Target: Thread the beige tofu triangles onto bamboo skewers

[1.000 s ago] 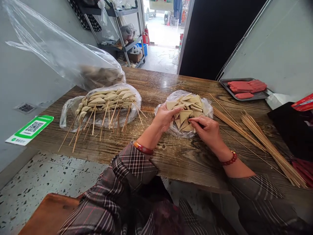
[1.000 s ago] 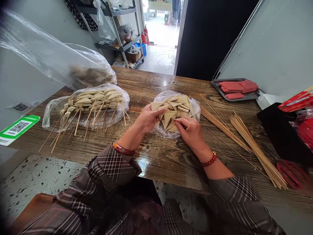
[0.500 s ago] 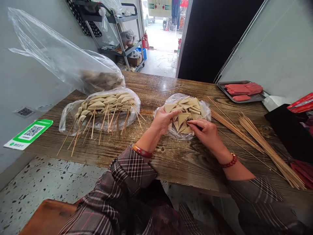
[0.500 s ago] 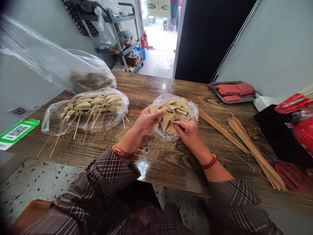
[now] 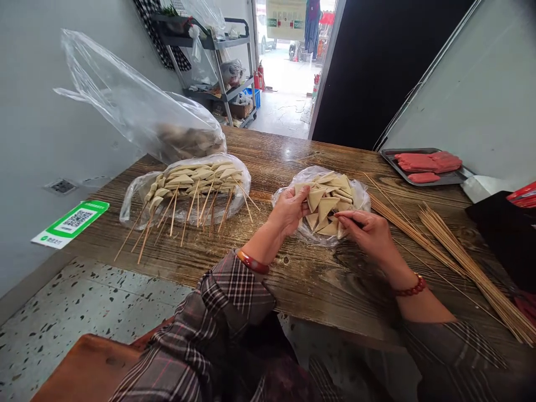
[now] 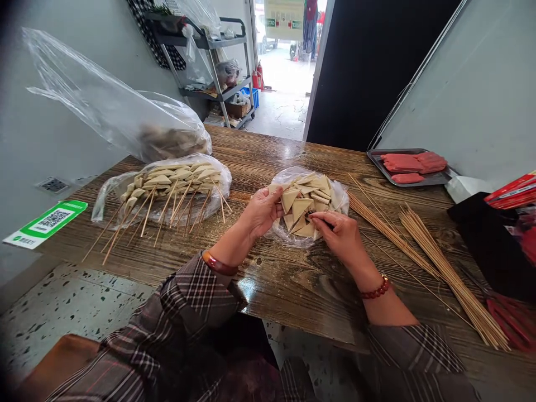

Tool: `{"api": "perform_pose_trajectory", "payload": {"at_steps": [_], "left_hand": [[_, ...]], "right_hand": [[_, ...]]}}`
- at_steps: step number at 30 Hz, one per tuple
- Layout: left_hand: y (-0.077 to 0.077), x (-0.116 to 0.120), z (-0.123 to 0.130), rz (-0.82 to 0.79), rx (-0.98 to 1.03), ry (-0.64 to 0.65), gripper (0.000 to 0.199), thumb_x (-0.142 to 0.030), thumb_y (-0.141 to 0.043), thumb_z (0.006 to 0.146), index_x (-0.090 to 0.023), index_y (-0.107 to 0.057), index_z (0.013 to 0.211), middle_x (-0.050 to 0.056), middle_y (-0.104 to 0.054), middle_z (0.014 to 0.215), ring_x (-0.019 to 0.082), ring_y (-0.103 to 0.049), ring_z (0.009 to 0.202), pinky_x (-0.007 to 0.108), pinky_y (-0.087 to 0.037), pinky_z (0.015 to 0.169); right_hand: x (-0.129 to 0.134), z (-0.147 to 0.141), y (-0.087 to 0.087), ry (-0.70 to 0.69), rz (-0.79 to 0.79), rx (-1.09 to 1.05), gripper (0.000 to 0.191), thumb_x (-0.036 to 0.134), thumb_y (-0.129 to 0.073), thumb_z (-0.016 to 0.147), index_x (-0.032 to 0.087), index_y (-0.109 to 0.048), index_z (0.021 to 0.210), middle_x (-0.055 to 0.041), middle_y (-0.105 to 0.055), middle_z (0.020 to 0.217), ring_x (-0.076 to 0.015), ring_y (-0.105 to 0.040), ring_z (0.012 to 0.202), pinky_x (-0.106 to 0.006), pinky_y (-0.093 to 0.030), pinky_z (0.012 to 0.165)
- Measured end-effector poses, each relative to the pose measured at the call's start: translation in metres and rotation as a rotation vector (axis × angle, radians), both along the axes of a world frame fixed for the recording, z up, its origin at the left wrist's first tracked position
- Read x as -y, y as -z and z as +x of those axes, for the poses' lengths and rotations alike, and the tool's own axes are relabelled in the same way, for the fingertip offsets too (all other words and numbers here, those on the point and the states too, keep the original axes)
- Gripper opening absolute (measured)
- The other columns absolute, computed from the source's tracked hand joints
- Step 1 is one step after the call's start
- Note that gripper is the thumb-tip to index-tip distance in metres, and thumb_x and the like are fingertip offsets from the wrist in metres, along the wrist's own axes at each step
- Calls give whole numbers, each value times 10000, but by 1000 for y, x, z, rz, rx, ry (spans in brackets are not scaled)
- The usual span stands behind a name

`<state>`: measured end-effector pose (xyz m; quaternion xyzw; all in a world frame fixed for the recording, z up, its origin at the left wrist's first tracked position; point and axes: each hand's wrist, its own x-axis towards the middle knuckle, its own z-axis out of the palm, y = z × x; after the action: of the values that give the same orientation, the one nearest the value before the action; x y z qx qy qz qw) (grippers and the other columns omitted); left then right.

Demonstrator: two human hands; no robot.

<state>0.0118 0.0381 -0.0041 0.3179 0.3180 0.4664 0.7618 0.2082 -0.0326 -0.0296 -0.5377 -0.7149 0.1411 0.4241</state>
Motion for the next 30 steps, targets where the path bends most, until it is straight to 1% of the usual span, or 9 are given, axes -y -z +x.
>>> {"api": "perform_pose_trajectory", "payload": {"at_steps": [5,12,15,18,20,24,27,30], "left_hand": [[-1,2,1,-22,17,20,283,-331,-722,843,-145,-684,1053,88,-758,876,151,-719,697,289,-588,722],[-1,4,0,3,27,50,180,-295,-658,887,-144,-679,982,99,-761,876,176,-721,724,283,-578,653],[-1,4,-1,4,16,60,205,-310,-669,878,-143,-678,995,103,-763,891,175,-723,737,282,-578,671],[-4,2,-3,-12,10,78,219,-319,-639,900,-133,-675,1011,110,-763,885,177,-725,724,288,-582,672],[-5,1,-4,-31,11,90,268,-355,-619,915,-122,-675,1035,118,-762,874,183,-728,721,305,-590,691],[-7,0,-5,-54,17,94,367,-417,-627,907,-126,-664,1126,117,-764,873,204,-741,782,353,-599,767],[-7,1,-4,-51,9,85,370,-413,-627,908,-136,-657,1153,119,-765,916,201,-744,783,361,-599,778],[-7,3,-3,-38,-3,80,336,-391,-581,941,-138,-662,1147,118,-765,930,183,-742,753,352,-600,771]], "right_hand": [[0,-2,-1,7,62,8,195,313,-611,899,214,-776,932,-69,-789,921,-226,-736,843,-366,-567,791],[3,-4,1,31,94,43,192,302,-600,909,223,-774,932,-66,-789,940,-229,-738,863,-376,-573,812],[3,-3,1,29,90,47,196,300,-595,913,218,-772,932,-70,-788,948,-226,-738,869,-375,-573,819],[2,-2,-1,24,80,49,201,306,-592,916,214,-770,932,-68,-788,940,-217,-736,861,-361,-572,807],[2,-2,-2,17,69,53,205,314,-590,919,214,-768,933,-65,-788,938,-212,-735,861,-350,-568,801],[2,0,-4,5,57,51,212,327,-590,917,214,-770,920,-62,-788,922,-210,-735,849,-345,-565,794],[2,-1,-2,22,65,46,214,322,-586,915,215,-772,919,-62,-788,926,-213,-735,850,-353,-567,798],[2,-2,-1,43,87,51,208,313,-588,911,218,-773,920,-62,-790,938,-219,-737,867,-360,-569,811]]}}
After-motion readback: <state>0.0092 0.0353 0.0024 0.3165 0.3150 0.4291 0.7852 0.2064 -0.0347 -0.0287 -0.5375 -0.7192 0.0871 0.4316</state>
